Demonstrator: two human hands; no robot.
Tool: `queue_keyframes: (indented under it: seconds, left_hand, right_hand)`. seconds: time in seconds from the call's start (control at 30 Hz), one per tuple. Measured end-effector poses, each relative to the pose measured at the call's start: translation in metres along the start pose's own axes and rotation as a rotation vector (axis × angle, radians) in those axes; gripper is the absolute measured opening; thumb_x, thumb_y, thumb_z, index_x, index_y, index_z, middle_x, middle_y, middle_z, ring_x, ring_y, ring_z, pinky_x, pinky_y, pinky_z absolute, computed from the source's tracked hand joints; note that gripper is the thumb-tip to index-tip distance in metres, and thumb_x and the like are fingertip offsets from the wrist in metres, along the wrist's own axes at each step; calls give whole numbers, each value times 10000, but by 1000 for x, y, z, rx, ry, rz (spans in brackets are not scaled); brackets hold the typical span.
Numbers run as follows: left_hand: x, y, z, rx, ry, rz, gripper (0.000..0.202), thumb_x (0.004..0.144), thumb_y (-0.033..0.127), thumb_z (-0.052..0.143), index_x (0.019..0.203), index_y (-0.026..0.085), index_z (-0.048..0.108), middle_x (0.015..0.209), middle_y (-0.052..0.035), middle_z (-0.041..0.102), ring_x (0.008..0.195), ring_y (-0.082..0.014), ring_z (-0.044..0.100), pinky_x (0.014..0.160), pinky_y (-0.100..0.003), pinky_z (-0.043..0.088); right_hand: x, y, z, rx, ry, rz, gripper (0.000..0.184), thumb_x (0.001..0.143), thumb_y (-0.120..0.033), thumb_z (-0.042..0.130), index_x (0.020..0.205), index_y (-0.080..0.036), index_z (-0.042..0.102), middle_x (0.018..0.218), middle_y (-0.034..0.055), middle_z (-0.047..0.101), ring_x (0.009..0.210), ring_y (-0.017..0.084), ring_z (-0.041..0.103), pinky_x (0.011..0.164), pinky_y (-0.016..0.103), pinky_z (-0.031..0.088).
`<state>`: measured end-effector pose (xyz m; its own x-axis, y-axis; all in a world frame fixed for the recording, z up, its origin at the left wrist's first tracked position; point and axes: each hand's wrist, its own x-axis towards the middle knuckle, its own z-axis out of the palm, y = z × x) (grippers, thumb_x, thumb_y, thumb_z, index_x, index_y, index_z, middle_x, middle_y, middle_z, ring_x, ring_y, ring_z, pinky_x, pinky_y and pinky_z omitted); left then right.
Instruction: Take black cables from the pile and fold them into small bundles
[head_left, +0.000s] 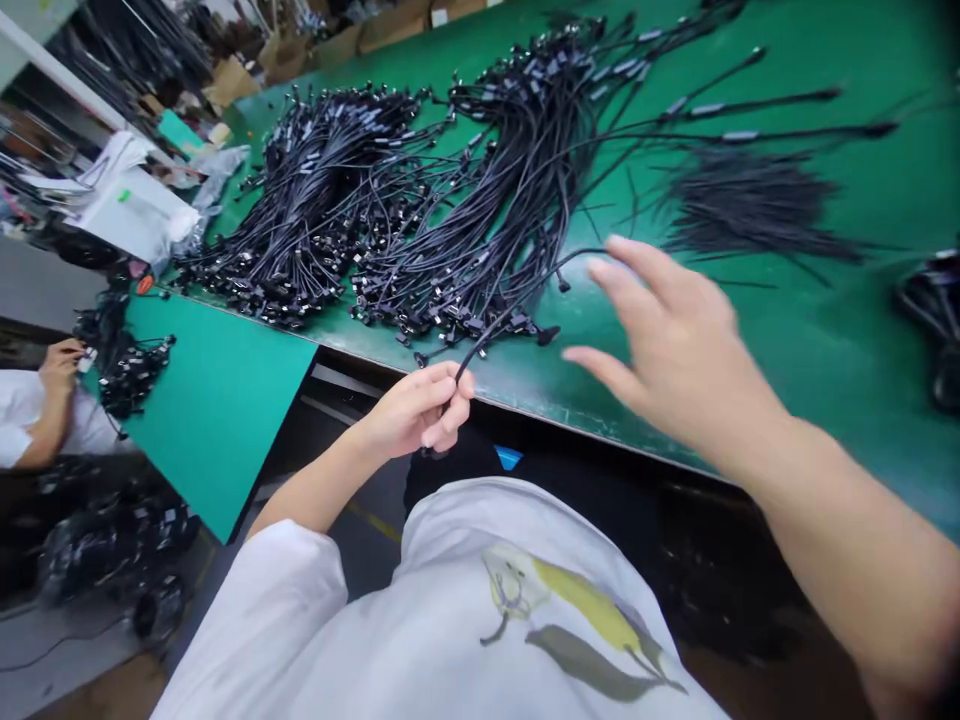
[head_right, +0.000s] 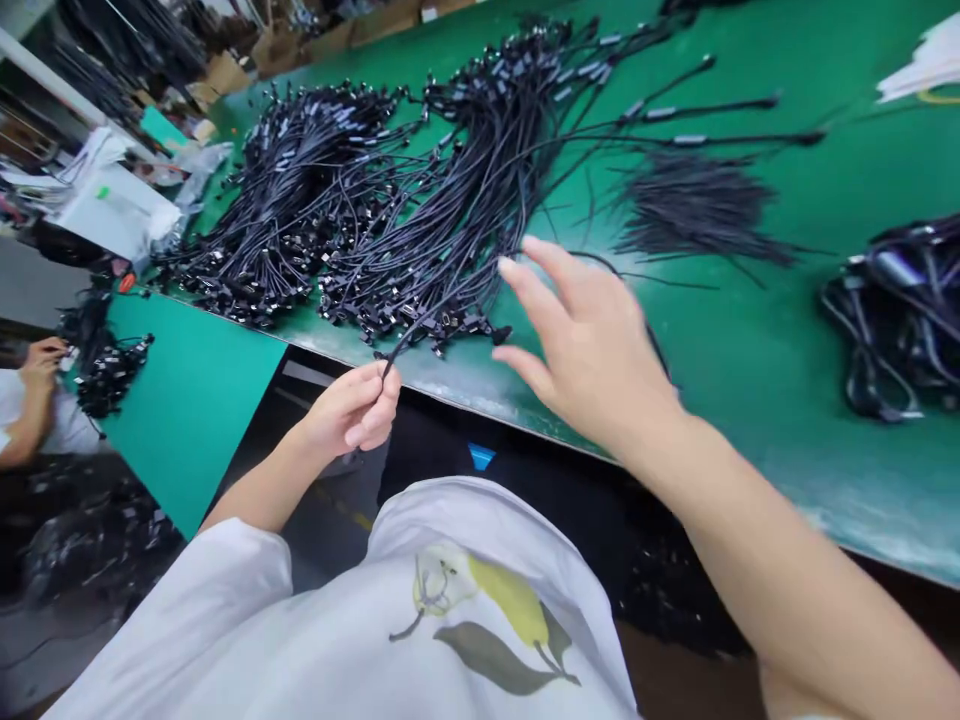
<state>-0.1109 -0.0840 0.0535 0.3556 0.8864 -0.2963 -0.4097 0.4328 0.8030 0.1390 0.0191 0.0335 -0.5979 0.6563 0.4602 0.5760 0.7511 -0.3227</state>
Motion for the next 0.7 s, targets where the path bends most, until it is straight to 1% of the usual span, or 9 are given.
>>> queue_keyframes:
  seconds: [0.1, 0.13, 0.2, 0.27, 0.33, 0.4, 0.47, 0.6, 0.7]
  left_hand:
    - [-8, 0, 3, 9, 22, 24, 264, 815, 375, 706, 875, 136, 608, 499, 68, 499, 307, -13, 328, 357, -141, 345]
    - [-13, 1, 0, 6, 45, 53, 262, 807, 365, 714, 876, 131, 620, 489, 70, 490, 307, -10, 317, 354, -135, 334]
    - [-23, 5, -8, -23, 124, 152, 245, 791, 336, 731, 872, 125, 636, 469, 80, 462, 307, 1, 273, 343, -117, 298]
    - [-33, 8, -18, -67, 216, 262, 227, 777, 307, 746, 863, 127, 638, 471, 85, 452, 308, 12, 235, 329, -100, 249]
    - [-37, 7, -25, -89, 261, 307, 236, 769, 310, 755, 861, 135, 626, 507, 75, 486, 309, 12, 250, 318, -98, 220]
    - [-37, 1, -27, -70, 222, 276, 255, 791, 355, 733, 865, 148, 604, 535, 58, 526, 305, -4, 300, 314, -111, 235]
    - [-34, -7, -24, -18, 125, 218, 242, 859, 386, 656, 888, 155, 592, 507, 51, 534, 290, -24, 329, 314, -122, 258]
    - [-42, -12, -17, 38, -101, 206, 269, 954, 359, 508, 1026, 135, 638, 427, 60, 483, 247, -36, 294, 289, -130, 227]
    - [-63, 6, -21, -59, -62, 431, 294, 955, 330, 509, 1137, 151, 656, 398, 98, 361, 254, -21, 166, 291, -127, 198]
  right_hand:
    - [29, 22, 35, 5, -155, -45, 456, 973, -372, 457, 1371, -149, 447, 1359, 166, 514, 1256, 317, 473, 1093, 562, 286]
    - [29, 30, 45, 30, -227, -51, 346, 976, -339, 434, 1242, -151, 551, 1206, 144, 603, 1141, 292, 545, 1058, 548, 328]
    - [21, 43, 60, 103, -330, -53, 272, 976, -311, 395, 991, -160, 620, 966, 115, 630, 945, 244, 589, 951, 464, 427]
    - [11, 49, 64, 150, -283, -24, 281, 975, -350, 391, 967, -156, 595, 952, 128, 597, 933, 243, 573, 871, 402, 471]
    - [8, 45, 59, 137, -103, 23, 348, 962, -416, 429, 1126, -135, 550, 1070, 166, 561, 1023, 273, 547, 895, 411, 471]
    - [16, 30, 50, 80, 53, 46, 474, 941, -450, 480, 1288, -127, 472, 1176, 194, 522, 1104, 307, 516, 946, 451, 446]
    - [32, 10, 42, 17, 102, 22, 536, 919, -435, 534, 1351, -131, 441, 1237, 209, 502, 1144, 328, 499, 969, 474, 427]
    - [57, -8, 49, 34, -125, -182, 262, 951, -325, 481, 1107, -168, 620, 1061, 144, 636, 978, 272, 603, 855, 410, 487]
    - [45, 12, 64, 104, -247, -179, 294, 987, -275, 372, 982, -202, 656, 913, 72, 708, 826, 216, 668, 756, 351, 533]
